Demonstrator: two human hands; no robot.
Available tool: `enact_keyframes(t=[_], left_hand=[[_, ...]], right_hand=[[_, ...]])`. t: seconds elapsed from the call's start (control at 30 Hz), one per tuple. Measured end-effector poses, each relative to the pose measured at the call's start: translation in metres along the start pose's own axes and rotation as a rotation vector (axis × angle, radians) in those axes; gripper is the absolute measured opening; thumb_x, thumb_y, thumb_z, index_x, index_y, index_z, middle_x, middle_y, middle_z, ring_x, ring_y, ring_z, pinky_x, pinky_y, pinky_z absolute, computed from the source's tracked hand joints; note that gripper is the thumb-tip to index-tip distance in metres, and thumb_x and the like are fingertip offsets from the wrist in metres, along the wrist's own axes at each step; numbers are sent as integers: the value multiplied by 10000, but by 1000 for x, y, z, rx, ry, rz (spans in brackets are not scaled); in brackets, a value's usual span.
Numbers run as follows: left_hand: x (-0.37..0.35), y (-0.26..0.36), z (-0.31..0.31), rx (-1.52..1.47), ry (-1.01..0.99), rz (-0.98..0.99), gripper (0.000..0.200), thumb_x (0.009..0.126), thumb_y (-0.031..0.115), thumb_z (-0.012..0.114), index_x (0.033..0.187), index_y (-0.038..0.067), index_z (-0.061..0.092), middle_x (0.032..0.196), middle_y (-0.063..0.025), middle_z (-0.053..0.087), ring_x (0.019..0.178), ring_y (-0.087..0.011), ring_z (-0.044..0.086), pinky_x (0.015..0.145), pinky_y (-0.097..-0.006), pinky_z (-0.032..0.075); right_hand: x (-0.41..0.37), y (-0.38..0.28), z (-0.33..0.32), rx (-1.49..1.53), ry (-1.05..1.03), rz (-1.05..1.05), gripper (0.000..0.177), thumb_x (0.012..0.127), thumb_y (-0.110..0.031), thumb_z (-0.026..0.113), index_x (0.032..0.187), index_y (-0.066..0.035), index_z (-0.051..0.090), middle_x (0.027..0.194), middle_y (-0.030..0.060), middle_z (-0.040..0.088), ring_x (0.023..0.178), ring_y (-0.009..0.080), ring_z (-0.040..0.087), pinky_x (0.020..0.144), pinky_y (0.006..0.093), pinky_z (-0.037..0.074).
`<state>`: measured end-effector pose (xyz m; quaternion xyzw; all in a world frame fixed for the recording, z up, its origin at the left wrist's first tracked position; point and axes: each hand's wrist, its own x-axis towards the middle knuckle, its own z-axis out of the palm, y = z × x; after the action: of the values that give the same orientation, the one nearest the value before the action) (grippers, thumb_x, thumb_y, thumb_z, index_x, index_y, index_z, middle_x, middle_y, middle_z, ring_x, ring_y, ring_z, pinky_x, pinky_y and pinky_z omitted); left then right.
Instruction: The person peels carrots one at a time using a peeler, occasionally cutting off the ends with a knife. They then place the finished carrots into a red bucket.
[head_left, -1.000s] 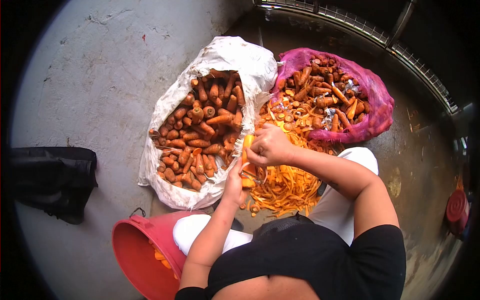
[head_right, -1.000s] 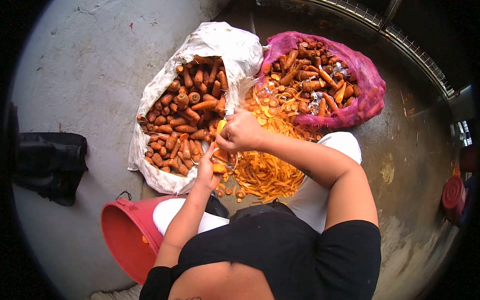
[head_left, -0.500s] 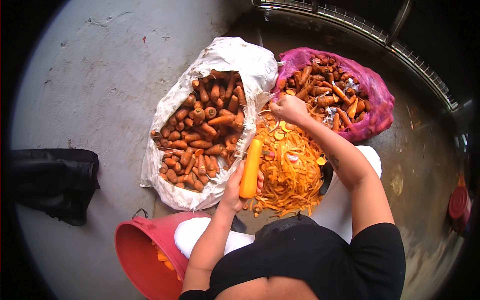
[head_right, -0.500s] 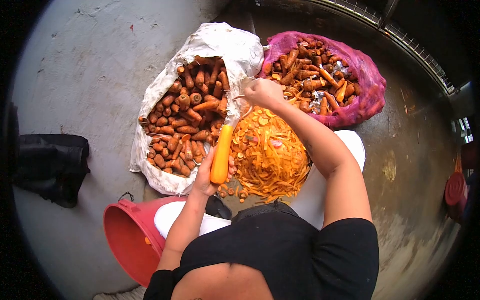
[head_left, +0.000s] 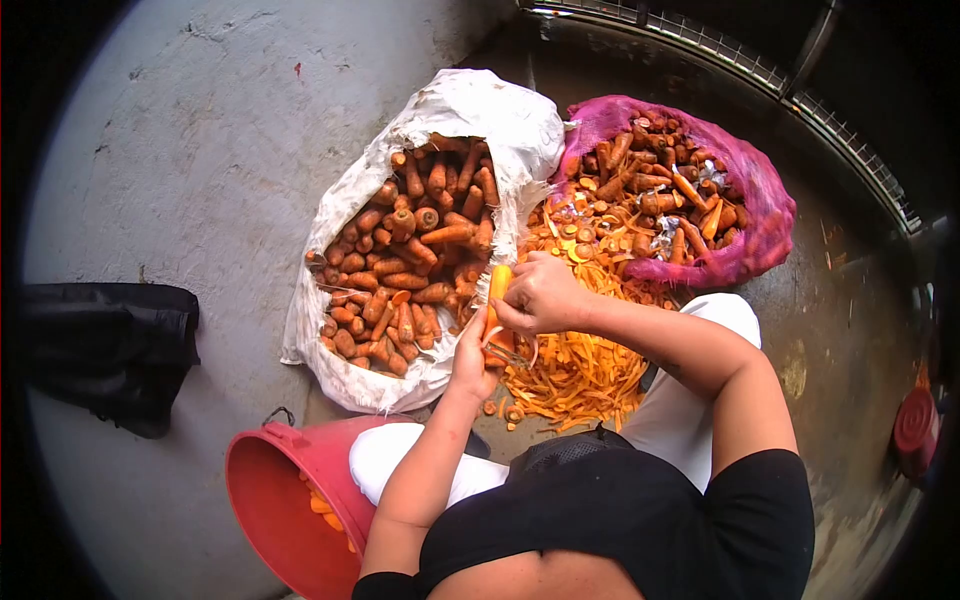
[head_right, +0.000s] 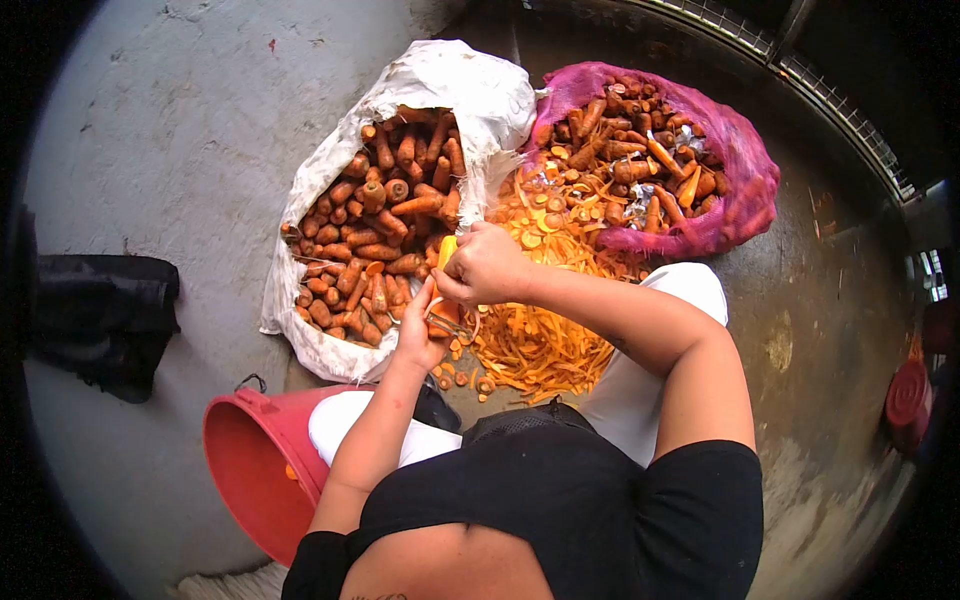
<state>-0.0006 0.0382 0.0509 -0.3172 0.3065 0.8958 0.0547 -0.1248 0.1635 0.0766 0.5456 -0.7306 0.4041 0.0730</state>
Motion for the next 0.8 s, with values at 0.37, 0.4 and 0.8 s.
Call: enact_keyframes(t=[0.37, 0.4, 0.8], left_hand=[[-43, 2, 21, 285, -322, -13, 445, 1003, 340, 405, 1293, 7, 444, 881, -107, 598, 720, -144, 616, 585, -267, 538], [-43, 3, 20, 275, -342, 7, 469, 1008, 345, 379, 1324, 1, 413, 893, -119, 602, 742, -166, 623, 623, -273, 541], [-21, 9, 4, 8, -213, -75, 423, 1004, 395, 363, 1181, 39, 507, 891, -94, 594, 782, -190, 611, 688, -304, 536]], right_hand=[[-11, 124, -28, -644, -124, 509, 450, 827, -341, 505, 481, -73, 611, 485, 112, 570, 490, 263, 584, 633, 415, 454], [-10, 122, -28, -615, -114, 569, 442, 821, -354, 505, 502, -74, 628, 493, 116, 576, 505, 273, 592, 623, 415, 463], [22, 32, -28, -30, 12, 342, 390, 841, -321, 566, 505, -136, 639, 448, 38, 547, 416, 203, 523, 491, 359, 423]])
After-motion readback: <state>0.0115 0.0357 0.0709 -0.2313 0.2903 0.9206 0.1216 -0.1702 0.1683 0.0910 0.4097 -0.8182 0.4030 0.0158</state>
